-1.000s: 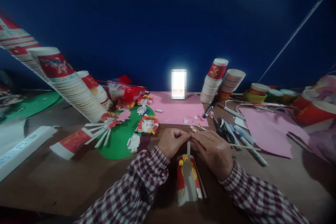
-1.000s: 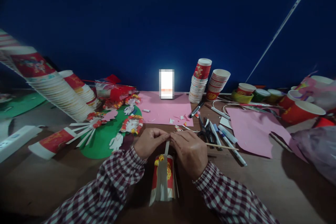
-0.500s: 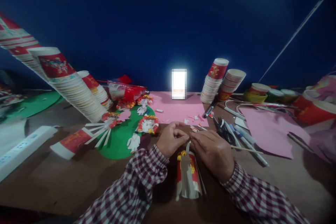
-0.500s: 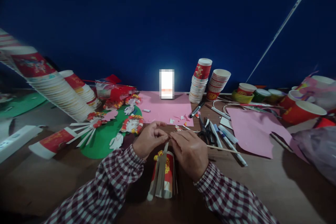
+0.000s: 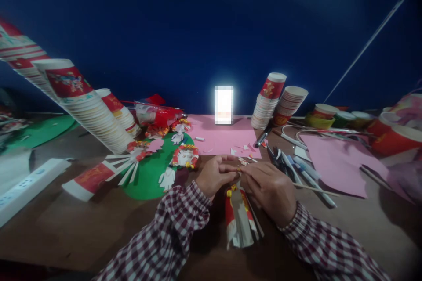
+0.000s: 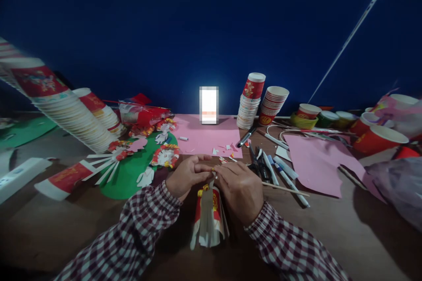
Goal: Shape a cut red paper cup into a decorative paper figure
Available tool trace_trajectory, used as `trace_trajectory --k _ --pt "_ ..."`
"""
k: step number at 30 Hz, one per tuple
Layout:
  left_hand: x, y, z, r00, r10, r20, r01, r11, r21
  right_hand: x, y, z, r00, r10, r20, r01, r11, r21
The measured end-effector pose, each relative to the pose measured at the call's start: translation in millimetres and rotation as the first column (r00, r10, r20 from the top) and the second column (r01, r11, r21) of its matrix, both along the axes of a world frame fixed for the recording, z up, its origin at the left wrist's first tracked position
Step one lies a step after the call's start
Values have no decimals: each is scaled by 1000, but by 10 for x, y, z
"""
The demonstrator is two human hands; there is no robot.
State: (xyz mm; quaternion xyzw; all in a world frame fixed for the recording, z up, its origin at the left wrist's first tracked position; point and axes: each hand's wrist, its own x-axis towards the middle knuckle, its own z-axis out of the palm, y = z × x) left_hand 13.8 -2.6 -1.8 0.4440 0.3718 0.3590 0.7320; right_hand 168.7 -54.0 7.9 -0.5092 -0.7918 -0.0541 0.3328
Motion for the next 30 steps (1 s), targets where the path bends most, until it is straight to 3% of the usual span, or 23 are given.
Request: trace_trajectory --k 6,16,30 --pt "6 -16 11 1000 26 0 -26 999 -39 9 2 -18 1000 -21 9 21 1000 11" --pt "24 3 -94 998 58 18 -57 998 -41 -36 -25 -42 999 -25 37 24 999 22" --pt "23 -12 -29 992 105 75 -101 993 -62 -35 -9 -46 993 -54 105 51 998 24"
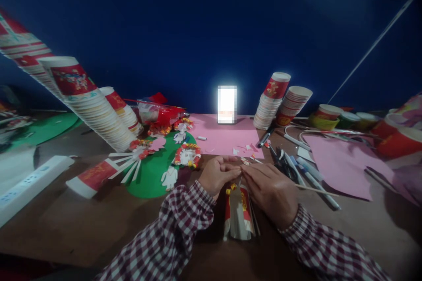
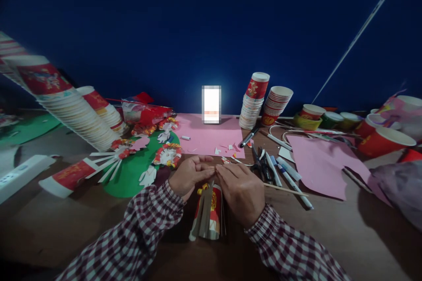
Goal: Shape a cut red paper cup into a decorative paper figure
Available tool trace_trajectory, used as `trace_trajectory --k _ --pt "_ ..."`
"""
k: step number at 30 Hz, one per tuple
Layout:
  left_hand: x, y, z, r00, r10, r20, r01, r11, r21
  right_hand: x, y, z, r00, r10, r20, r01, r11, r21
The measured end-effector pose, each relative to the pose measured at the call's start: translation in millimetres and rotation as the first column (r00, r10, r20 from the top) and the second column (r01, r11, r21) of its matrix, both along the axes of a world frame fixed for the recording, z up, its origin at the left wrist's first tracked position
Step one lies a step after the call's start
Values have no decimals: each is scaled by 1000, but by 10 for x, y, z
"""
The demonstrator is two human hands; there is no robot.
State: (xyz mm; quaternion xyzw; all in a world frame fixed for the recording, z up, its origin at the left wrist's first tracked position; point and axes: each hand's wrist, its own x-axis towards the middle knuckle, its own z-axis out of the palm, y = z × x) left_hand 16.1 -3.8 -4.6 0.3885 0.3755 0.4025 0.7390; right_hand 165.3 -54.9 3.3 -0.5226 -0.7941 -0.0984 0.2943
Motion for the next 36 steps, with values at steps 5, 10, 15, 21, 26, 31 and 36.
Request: trace_trajectory --k 5,10,15,21,26,31,36 --pt "-18 11 0 1000 19 9 -19 1000 -5 3 -6 -7 1000 20 -25 -19 1000 10" --pt "-8 12 -1 999 9 36 -8 999 -40 14 -13 29 996 60 -60 -60 998 10" --pt "-2 -1 28 998 -43 55 44 999 -30 34 -4 45 995 56 -83 -56 998 5" --pt "20 0 33 997 -81 -8 81 997 8 35 -7 49 995 38 -89 -38 999 3" --pt "11 4 8 979 -134 -154 143 989 48 23 -14 46 997 34 -76 -33 999 19" --pt "-13 24 -20 977 -118 -175 138 984 108 23 -11 41 996 24 -82 -21 999 42" --pt "-23 43 -54 973 -120 -199 151 978 145 19 -25 38 996 31 -81 -28 999 36"
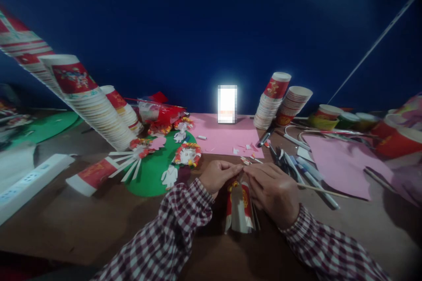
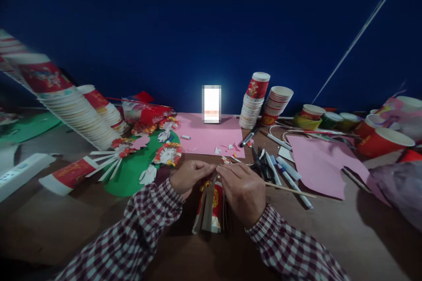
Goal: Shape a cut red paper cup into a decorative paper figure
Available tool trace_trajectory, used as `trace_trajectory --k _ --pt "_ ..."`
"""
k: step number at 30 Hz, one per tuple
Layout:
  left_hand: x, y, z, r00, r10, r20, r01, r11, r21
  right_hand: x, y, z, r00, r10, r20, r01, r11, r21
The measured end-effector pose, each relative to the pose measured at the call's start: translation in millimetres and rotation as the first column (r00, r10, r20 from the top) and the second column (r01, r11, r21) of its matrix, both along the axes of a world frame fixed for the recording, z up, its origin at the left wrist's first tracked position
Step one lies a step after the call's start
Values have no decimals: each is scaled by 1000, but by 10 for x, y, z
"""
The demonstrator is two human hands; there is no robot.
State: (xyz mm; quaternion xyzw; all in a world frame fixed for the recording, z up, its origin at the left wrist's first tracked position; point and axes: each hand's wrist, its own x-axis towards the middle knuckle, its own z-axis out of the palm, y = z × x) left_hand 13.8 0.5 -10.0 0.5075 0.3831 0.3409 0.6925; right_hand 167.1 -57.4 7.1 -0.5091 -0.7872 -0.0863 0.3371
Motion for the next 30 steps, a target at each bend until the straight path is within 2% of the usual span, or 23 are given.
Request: trace_trajectory --k 6,17,22,30 --pt "-6 11 -34 1000 -15 -3 15 999 -34 -6 -3 -15 1000 -6 12 6 1000 -5" --pt "-11 6 -56 997 16 -74 -9 995 99 -2 6 -72 994 -43 96 45 999 -17" --pt "-14 12 -64 996 19 -89 -12 996 85 -23 13 -42 997 -32 69 33 999 -22" --pt "-7 -11 5 997 60 -53 -59 998 15 -8 18 -70 1000 22 10 -21 997 -78"
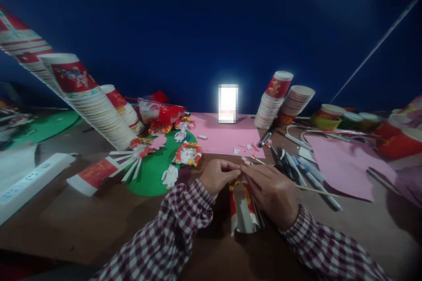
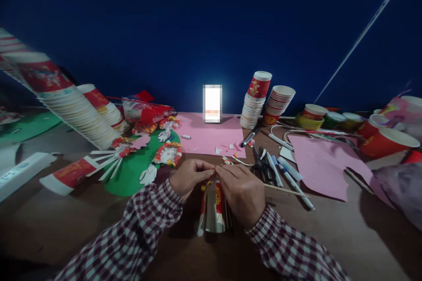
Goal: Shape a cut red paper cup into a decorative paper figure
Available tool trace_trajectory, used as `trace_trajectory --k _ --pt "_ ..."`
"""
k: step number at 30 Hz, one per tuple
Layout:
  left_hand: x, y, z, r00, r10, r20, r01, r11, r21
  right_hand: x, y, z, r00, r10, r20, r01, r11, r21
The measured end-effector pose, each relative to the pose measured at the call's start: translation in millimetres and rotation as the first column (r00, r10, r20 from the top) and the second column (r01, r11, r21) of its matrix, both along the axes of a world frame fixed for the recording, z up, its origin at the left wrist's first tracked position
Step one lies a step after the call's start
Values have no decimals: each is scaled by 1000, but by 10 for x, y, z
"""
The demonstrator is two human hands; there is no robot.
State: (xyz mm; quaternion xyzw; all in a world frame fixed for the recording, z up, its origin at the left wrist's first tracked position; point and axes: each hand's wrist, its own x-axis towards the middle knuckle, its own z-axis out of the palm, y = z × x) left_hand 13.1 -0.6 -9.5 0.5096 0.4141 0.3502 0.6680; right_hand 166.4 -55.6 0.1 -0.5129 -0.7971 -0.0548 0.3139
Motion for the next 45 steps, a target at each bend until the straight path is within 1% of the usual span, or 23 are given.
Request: trace_trajectory --k 3,6,8,11,17,22,26,30,34,39,42,45 --pt "7 11 -8 999 -18 35 17 1000 12 17 19 -20 998 0 -68 0 1000 -6" --pt "6 39 -28 998 -67 18 66 997 33 28 34 -18 992 -6 -129 4 1000 -18" --pt "4 51 -32 997 -77 2 77 997 31 30 34 -9 990 -3 -141 0 1000 -24" --pt "2 46 -20 997 -72 5 71 997 22 27 25 3 990 3 -141 -6 1000 -25" --pt "-6 21 -10 995 -77 61 79 997 -16 21 15 8 991 12 -130 -17 999 -32" --pt "-13 22 3 990 -123 70 124 992 -11 15 15 17 992 11 -127 -16 999 -38" --pt "-11 20 24 993 -97 67 100 994 -46 15 12 32 995 8 -100 -15 998 -67" --pt "-18 33 -7 994 -86 62 91 992 -82 19 5 36 996 15 -86 -20 998 -53" --pt "-31 49 -34 994 -103 37 105 992 -66 22 6 25 996 29 -79 -31 999 -26" --pt "-33 41 -22 989 -116 90 121 991 -57 19 12 22 996 37 -87 -38 999 -15" --pt "-37 35 -30 992 -98 82 103 993 -54 16 9 24 996 25 -85 -26 1000 -16" --pt "-43 35 -43 995 -86 48 87 996 -22 15 4 19 997 20 -78 -21 1000 -14"
